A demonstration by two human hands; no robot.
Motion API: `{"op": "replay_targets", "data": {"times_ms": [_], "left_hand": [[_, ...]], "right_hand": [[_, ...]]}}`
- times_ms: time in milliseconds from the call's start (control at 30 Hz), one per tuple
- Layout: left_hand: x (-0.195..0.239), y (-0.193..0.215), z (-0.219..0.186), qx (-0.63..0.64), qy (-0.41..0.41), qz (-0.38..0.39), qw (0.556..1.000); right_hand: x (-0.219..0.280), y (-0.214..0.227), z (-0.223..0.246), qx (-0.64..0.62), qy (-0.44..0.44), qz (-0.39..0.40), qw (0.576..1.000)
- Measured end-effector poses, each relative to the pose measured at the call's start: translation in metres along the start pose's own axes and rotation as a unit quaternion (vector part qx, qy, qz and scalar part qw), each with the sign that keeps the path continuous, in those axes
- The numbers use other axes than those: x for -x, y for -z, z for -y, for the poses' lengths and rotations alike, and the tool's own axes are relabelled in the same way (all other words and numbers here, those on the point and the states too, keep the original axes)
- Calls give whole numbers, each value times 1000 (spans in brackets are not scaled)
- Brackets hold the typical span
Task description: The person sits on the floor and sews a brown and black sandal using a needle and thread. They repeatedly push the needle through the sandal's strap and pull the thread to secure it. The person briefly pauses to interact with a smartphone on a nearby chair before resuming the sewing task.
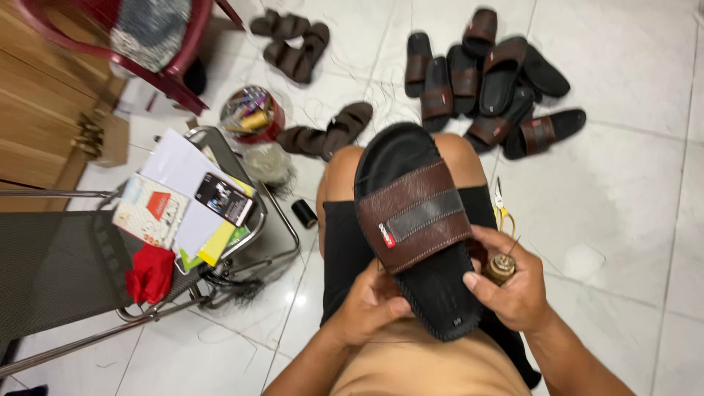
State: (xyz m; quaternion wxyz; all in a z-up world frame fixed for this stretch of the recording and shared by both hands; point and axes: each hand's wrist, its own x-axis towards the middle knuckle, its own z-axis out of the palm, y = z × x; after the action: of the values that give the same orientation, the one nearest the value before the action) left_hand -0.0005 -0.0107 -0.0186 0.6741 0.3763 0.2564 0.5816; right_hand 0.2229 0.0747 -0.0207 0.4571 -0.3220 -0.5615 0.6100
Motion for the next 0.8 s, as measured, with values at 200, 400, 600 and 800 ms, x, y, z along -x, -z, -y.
{"op": "replay_targets", "data": {"times_ms": [200,400,600,800], "left_hand": [[-13,-5,-11,-2,-36,-17,999],[-4,27,44,98,-75,-76,989],[-19,15,13,96,-89,-109,986],[-24,7,-10,86,-110,-168,976]], "right_hand": [[-8,3,-10,-33,-47,-12,998],[-7,-16,12,-157,20,22,987],[-12,-12,-1,-210,12,46,977],[-16,-25,12,-199,9,43,979]]}}
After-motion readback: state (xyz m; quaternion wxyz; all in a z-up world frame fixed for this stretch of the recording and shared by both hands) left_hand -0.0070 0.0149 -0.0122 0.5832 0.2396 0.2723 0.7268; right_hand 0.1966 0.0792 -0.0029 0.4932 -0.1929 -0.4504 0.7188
